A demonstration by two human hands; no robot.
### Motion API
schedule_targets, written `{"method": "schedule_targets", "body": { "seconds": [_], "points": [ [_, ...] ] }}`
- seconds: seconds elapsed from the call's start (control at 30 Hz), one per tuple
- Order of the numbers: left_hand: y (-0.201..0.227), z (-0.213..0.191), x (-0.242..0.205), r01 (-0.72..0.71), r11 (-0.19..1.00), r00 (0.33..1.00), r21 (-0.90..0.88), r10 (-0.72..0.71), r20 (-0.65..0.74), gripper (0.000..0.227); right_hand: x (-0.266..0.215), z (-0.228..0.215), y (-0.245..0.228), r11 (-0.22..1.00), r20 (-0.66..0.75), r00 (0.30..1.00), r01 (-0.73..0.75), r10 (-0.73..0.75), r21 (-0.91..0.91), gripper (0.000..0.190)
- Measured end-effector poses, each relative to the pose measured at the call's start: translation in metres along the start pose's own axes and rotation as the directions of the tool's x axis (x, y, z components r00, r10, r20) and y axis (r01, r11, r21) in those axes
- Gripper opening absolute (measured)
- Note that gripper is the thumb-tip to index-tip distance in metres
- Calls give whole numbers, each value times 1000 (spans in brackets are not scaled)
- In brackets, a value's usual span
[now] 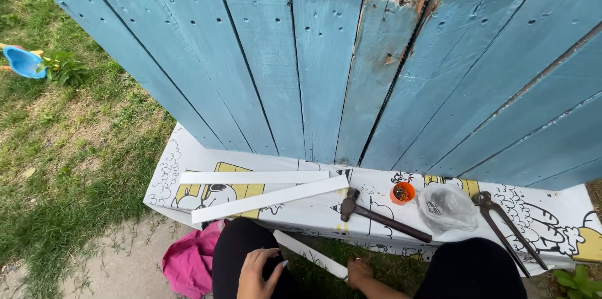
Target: Installing white trim pieces onto a blue wooden structure using a hammer and nails
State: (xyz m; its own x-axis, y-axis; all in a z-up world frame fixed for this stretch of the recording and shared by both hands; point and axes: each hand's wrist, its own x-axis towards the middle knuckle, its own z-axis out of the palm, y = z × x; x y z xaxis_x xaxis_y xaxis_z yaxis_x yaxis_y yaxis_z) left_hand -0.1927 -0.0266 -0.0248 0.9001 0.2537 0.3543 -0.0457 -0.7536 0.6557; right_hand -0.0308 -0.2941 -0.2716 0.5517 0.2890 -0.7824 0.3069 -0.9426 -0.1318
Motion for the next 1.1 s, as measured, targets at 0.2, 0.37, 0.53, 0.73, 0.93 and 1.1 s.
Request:
{"method": "schedule_targets", "body": {
  "seconds": [0.2, 0.37, 0.53, 0.73, 0.93, 1.1],
  "points": [
    [23, 13, 9, 329, 942, 943, -68, -325, 69, 18, -42, -39, -29, 983, 159, 970, 181, -184, 34, 77],
    [39, 9, 47, 317, 946, 947, -67, -312, 77, 45, -177, -108, -18, 899, -259, 868, 437, -424, -7, 27],
    [46, -32, 103, 443, 835, 892, -327, -448, 66, 64, -309, -248, 83, 932, -477, 844, 342, -247, 123, 29],
    [155, -86, 216, 351, 792, 936, -499, -296, 188, 54, -428, -373, 147, 754, -826, 563, 555, -30, 350, 30],
    [216, -117, 308, -181, 666, 983, -724, 145, -112, 53, -469, -445, 156, 514, -990, 137, 852, -45, 95, 23],
    [265, -150, 363, -278, 622, 960, -732, 198, -196, 36, -454, -498, 168, 541, -967, -125, 809, -220, -228, 18]
  ]
}}
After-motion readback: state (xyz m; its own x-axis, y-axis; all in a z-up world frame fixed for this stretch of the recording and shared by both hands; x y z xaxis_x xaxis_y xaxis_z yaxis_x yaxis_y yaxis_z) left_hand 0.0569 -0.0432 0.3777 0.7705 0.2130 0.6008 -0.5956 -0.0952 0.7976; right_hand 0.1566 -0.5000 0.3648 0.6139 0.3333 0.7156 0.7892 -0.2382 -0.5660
